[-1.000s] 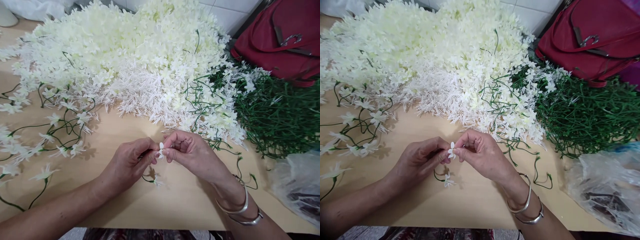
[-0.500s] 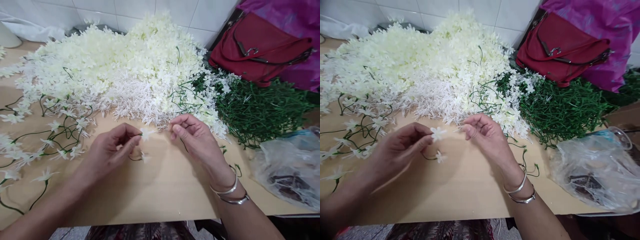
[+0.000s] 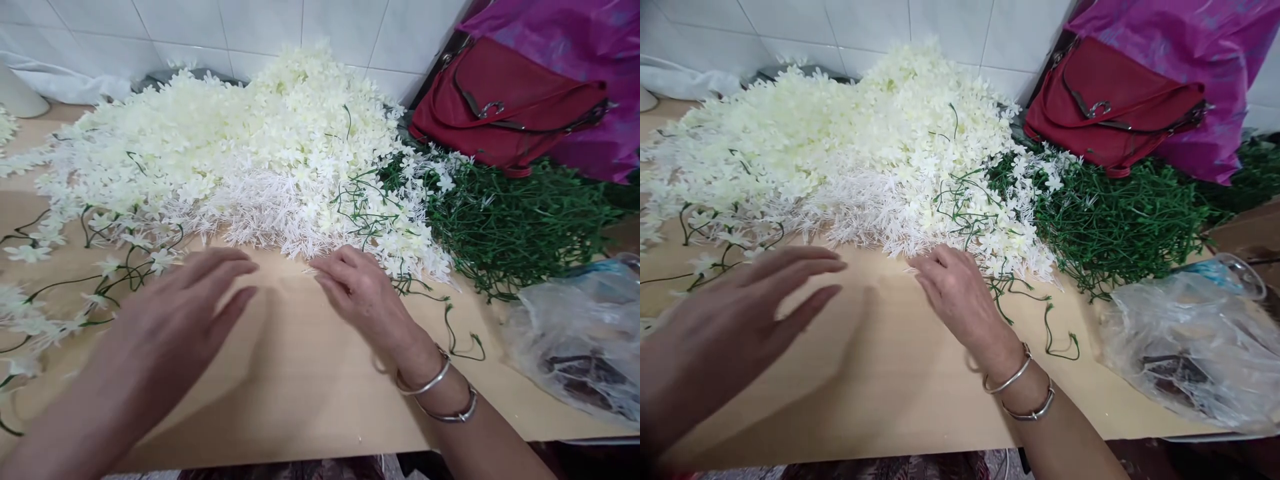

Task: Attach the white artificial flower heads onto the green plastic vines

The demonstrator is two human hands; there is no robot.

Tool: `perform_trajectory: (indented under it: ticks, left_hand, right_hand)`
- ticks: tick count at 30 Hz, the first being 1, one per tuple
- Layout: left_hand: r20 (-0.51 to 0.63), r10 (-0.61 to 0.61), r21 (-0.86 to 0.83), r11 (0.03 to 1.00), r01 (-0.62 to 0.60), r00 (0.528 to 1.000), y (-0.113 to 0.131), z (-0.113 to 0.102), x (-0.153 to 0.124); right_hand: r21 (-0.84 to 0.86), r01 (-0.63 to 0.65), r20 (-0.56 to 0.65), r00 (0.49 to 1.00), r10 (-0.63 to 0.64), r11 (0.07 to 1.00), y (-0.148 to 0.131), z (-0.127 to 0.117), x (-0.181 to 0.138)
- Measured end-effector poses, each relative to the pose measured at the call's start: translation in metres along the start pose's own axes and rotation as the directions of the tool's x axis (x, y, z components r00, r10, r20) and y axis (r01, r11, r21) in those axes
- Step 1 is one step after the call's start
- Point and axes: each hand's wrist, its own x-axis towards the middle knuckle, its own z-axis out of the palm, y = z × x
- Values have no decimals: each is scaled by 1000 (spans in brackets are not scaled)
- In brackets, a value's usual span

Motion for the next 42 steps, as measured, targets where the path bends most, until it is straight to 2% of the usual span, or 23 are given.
perform_trajectory:
  ticks: [3,5,7,10,14,17,21,24,28,33,38,42]
  left_hand:
    - [101,169,-35,985,-166,980,24,30,20]
    - [165,202,-57,979,-195,965,34,46,29]
    - [148,221,-55,975,-216,964,38,58,35]
    - [50,165,-24,986,-164,985,35,67,46]
    - [-101,85,1,996,-85,991,26,64,71]
    - [-159,99,-30,994,-105,982,27,62,95]
    - [-127,133,-35,990,-139,983,38,66,125]
    - [-63,128,51,991,-125,990,43,69,140]
    - [-58,144,195,972,-131,988,35,66,142]
    - [-72,135,318,942,-105,988,21,57,130]
    - [-106,78,266,963,-47,991,21,51,129]
    - [-220,91,200,979,-47,971,19,54,144]
  right_hand:
    - [-89,36,58,998,-30,995,1,2,2]
    - [-131,31,66,998,-23,991,1,1,3]
    - [-137,3,44,999,3,991,1,-1,4]
    - [-98,-28,2,1000,28,995,0,-1,4]
    - [-73,33,15,999,-32,997,-4,6,4]
    - [-67,57,14,998,-56,996,-4,11,3]
    - [-38,27,-12,1000,-27,999,-1,11,3]
    - [-23,8,-63,998,-10,1000,1,10,3]
    - [-38,-6,-109,994,2,999,0,5,4]
    - [-35,-3,-95,996,0,999,-5,2,3]
    - [15,-15,-142,990,17,1000,-2,2,0]
    - [0,-30,-120,992,30,1000,0,3,0]
